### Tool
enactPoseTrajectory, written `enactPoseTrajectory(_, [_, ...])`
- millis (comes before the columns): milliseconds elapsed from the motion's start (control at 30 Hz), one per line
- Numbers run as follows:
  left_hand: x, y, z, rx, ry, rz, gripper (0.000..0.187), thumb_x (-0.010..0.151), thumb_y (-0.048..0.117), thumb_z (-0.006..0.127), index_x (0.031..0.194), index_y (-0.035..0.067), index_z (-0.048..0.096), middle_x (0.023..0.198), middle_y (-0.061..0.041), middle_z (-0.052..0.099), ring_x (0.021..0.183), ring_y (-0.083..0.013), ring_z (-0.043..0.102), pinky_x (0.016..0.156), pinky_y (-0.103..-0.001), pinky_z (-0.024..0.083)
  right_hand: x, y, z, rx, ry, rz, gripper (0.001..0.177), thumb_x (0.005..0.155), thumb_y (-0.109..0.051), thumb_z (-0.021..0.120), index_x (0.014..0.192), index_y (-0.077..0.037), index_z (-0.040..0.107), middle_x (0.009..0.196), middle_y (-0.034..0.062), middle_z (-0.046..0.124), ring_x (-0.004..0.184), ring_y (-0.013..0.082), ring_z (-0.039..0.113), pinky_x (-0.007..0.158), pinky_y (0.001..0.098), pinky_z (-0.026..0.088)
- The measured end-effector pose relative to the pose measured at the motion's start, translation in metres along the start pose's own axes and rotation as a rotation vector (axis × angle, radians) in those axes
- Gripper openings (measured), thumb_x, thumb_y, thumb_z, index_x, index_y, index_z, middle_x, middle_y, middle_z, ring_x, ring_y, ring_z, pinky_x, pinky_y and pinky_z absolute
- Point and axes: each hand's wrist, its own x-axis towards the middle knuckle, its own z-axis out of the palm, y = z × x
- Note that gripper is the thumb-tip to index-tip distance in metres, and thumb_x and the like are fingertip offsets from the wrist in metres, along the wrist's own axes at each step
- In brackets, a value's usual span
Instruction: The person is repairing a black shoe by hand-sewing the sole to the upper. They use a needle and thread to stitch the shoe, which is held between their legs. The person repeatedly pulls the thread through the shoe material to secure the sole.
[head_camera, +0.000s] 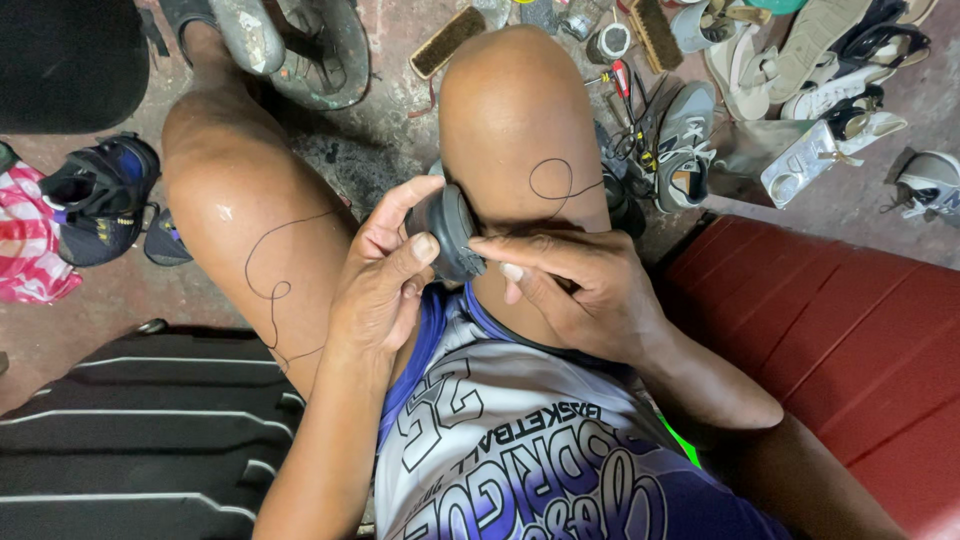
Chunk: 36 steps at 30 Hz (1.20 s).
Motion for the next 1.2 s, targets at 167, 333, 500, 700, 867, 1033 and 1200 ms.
enactPoseTrajectory(167, [-0.001, -0.002, 0.007, 0.015, 0.010, 0.065, 0.064, 0.087, 0.012, 0.084, 0.144, 0.002, 0.055, 0.108, -0.003, 0.070, 0.073, -0.0019, 0.056, 0.060, -0.016, 0.040, -0.002, -0.008, -0.002, -0.074, 0.025, 0.015, 0.033, 0.094, 0.001, 0.067, 0.124, -0.010, 0.073, 0.110, 0.0113, 0.078, 0.073, 0.0109, 0.074, 0.067, 0.0254, 0.060])
enactPoseTrajectory(333, [-0.005, -0.007, 0.012, 0.028, 0.008, 0.164, 0.055, 0.088, -0.001, 0.080, 0.138, 0.001, 0.055, 0.112, -0.009, 0.073, 0.097, -0.0155, 0.072, 0.087, -0.030, 0.059, -0.004, -0.014, -0.014, -0.222, 0.046, -0.076, 0.036, 0.090, 0.002, 0.068, 0.125, -0.008, 0.071, 0.115, 0.0133, 0.076, 0.089, 0.0208, 0.077, 0.079, 0.0310, 0.062])
enactPoseTrajectory(500, [-0.004, -0.007, 0.030, 0.206, 0.039, 0.210, 0.057, 0.085, -0.008, 0.081, 0.136, 0.000, 0.057, 0.115, -0.007, 0.071, 0.103, -0.0144, 0.071, 0.095, -0.030, 0.058, -0.007, -0.013, -0.031, -0.287, 0.035, -0.087, 0.032, 0.090, 0.000, 0.070, 0.122, -0.007, 0.072, 0.111, 0.0130, 0.076, 0.095, 0.0252, 0.078, 0.082, 0.0331, 0.062])
enactPoseTrajectory(700, [-0.005, -0.001, 0.049, 0.565, 0.070, 0.245, 0.055, 0.081, -0.005, 0.086, 0.130, 0.001, 0.060, 0.114, -0.005, 0.071, 0.102, -0.0102, 0.070, 0.093, -0.026, 0.058, -0.011, -0.004, -0.047, -0.369, -0.032, -0.065, 0.027, 0.090, -0.003, 0.069, 0.116, -0.008, 0.075, 0.103, 0.0101, 0.077, 0.086, 0.0251, 0.076, 0.074, 0.0343, 0.061])
enactPoseTrajectory(867, [-0.006, 0.000, 0.061, 0.810, 0.108, 0.373, 0.048, 0.082, 0.000, 0.089, 0.123, 0.004, 0.066, 0.117, -0.004, 0.072, 0.106, -0.0103, 0.069, 0.095, -0.025, 0.057, -0.011, -0.003, -0.051, -0.415, -0.044, -0.010, 0.026, 0.089, -0.005, 0.069, 0.113, -0.010, 0.077, 0.091, 0.0099, 0.076, 0.075, 0.0263, 0.074, 0.065, 0.0354, 0.059])
enactPoseTrajectory(1033, [-0.004, -0.004, 0.064, 0.889, 0.132, 0.419, 0.043, 0.083, 0.003, 0.089, 0.120, 0.005, 0.067, 0.115, -0.005, 0.074, 0.104, -0.0100, 0.071, 0.094, -0.025, 0.058, -0.005, -0.001, -0.056, -0.431, -0.071, -0.062, 0.027, 0.088, -0.004, 0.069, 0.113, -0.010, 0.076, 0.092, 0.0094, 0.076, 0.073, 0.0271, 0.073, 0.065, 0.0366, 0.057])
enactPoseTrajectory(1200, [0.000, -0.003, 0.065, 0.969, 0.089, 0.469, 0.041, 0.084, 0.006, 0.089, 0.118, 0.006, 0.068, 0.111, -0.005, 0.077, 0.099, -0.0109, 0.075, 0.091, -0.026, 0.060, 0.002, -0.003, -0.064, -0.476, -0.114, -0.107, 0.025, 0.087, -0.006, 0.070, 0.111, -0.009, 0.075, 0.097, 0.0093, 0.077, 0.076, 0.0263, 0.073, 0.065, 0.0357, 0.057])
